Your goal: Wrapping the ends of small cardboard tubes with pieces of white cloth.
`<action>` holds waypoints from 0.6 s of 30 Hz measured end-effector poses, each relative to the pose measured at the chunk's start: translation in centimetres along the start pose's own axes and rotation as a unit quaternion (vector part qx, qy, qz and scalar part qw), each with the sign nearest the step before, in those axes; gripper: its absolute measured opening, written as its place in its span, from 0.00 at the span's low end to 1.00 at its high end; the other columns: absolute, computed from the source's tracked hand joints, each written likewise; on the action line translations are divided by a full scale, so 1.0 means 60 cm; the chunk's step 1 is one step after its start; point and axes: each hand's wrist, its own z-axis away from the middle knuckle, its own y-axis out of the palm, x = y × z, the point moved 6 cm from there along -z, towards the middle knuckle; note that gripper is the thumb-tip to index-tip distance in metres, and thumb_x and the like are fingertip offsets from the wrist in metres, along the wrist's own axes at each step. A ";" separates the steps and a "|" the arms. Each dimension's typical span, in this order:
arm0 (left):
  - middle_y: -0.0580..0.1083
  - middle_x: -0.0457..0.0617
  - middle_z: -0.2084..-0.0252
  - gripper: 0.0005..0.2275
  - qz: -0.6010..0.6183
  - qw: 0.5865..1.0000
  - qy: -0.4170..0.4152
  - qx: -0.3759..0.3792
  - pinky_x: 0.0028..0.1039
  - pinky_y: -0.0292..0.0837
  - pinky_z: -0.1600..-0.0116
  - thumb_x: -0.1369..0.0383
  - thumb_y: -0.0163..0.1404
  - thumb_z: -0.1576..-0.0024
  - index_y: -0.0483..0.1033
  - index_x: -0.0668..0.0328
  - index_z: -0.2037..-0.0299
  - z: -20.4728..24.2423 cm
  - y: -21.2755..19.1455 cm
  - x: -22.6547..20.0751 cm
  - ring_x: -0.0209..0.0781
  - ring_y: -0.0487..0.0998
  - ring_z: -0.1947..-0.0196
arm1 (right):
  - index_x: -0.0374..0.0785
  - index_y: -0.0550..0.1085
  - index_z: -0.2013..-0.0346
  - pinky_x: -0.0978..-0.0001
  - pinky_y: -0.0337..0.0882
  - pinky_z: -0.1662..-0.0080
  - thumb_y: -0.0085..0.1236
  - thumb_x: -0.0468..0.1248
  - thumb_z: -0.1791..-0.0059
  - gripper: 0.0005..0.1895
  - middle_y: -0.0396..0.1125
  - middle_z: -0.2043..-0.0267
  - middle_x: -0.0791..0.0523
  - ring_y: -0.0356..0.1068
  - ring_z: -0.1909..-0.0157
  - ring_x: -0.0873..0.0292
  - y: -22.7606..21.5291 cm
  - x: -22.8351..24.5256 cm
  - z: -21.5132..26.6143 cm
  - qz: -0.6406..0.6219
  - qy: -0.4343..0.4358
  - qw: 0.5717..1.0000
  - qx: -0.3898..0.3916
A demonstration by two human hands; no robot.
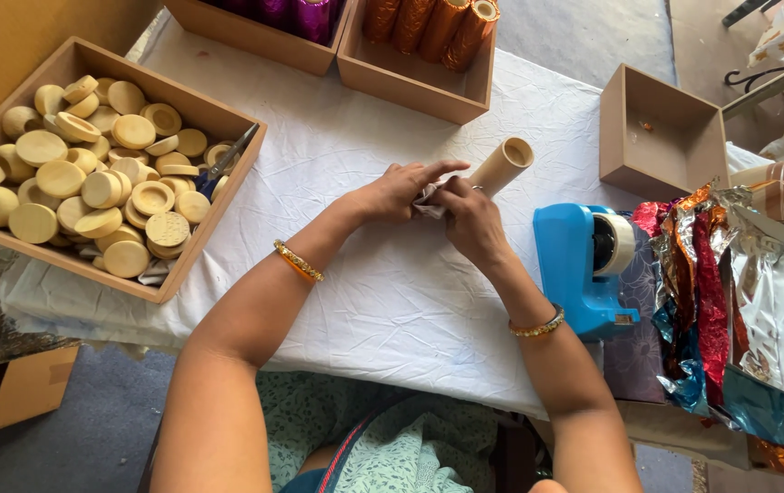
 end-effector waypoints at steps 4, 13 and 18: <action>0.75 0.53 0.50 0.48 0.011 0.999 0.031 -0.037 0.44 0.70 0.42 0.73 0.66 0.56 0.48 0.33 0.26 0.006 -0.020 -0.020 0.56 0.74 0.50 | 0.39 0.79 0.60 0.60 0.76 0.59 0.53 0.20 0.54 0.15 0.70 0.58 0.55 0.74 0.58 0.52 -0.036 0.006 0.003 0.012 0.011 0.992 -0.122; 0.76 0.53 0.54 0.47 -0.054 0.993 0.030 -0.100 0.44 0.73 0.47 0.77 0.63 0.52 0.47 0.36 0.24 0.002 -0.008 -0.005 0.57 0.76 0.53 | 0.40 0.80 0.57 0.56 0.73 0.54 0.55 0.21 0.55 0.17 0.70 0.59 0.54 0.72 0.55 0.49 0.002 0.016 0.000 0.005 0.015 0.999 -0.032; 0.78 0.50 0.54 0.46 -0.048 0.998 0.011 -0.034 0.42 0.74 0.49 0.73 0.63 0.55 0.49 0.31 0.26 0.005 -0.012 -0.023 0.55 0.76 0.54 | 0.39 0.80 0.58 0.56 0.73 0.55 0.56 0.21 0.56 0.16 0.69 0.60 0.54 0.72 0.56 0.49 -0.009 0.023 -0.005 -0.024 -0.060 0.998 -0.027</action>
